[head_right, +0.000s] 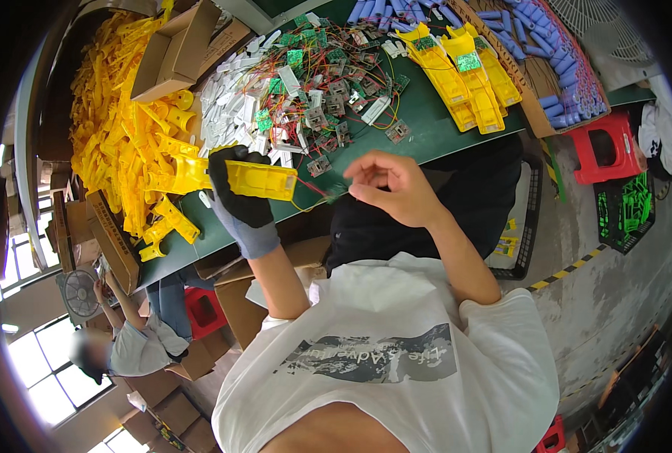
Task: Assembling small electronic devices by placing internal components and batteries into yellow plastic shells and attaching covers.
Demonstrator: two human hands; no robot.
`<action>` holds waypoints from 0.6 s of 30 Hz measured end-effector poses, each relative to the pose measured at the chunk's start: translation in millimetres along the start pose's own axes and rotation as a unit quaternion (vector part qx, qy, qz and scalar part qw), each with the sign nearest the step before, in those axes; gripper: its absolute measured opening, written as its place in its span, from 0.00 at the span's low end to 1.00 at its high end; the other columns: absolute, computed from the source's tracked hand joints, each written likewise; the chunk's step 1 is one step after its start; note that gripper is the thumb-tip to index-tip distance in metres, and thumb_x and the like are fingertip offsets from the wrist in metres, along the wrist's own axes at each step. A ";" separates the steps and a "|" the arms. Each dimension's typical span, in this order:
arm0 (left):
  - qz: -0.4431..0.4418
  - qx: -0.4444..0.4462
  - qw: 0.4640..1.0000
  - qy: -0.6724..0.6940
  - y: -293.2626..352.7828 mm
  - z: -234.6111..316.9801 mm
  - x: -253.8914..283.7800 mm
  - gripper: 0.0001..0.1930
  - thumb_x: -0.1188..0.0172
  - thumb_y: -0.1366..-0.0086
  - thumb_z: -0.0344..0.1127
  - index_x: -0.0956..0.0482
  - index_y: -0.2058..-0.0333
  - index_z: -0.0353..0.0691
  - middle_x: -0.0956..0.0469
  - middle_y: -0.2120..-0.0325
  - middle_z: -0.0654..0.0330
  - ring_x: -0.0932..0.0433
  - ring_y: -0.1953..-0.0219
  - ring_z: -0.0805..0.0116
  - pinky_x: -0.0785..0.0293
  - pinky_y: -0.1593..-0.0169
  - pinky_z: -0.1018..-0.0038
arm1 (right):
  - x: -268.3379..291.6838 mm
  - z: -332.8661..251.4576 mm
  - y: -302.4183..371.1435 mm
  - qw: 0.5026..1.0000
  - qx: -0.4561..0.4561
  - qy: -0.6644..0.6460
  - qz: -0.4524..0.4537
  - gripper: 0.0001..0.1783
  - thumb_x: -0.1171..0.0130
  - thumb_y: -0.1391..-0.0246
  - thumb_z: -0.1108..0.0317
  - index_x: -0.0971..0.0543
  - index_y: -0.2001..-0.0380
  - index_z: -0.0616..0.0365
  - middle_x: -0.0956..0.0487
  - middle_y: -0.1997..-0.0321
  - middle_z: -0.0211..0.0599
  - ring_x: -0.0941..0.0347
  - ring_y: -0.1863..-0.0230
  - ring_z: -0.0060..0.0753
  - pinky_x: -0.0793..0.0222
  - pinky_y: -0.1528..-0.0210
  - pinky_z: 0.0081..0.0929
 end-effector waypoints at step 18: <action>-0.006 -0.057 0.998 -0.037 1.4 10.3 -16.9 0.12 0.47 0.33 0.38 0.27 0.60 0.34 0.24 0.66 0.55 0.22 0.65 0.62 0.24 0.58 0.64 | 3.5 19.5 17.8 0.957 0.088 -0.276 -0.027 0.23 0.36 0.52 0.72 0.28 0.52 0.69 0.24 0.64 0.38 0.25 0.65 0.26 0.24 0.63 0.21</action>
Point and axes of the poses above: each hand's wrist, its own y-axis away from the middle knuckle, its own x-axis out of the back of the hand, z = x × y, the point moved 7 cm from there along -y, towards the middle knuckle
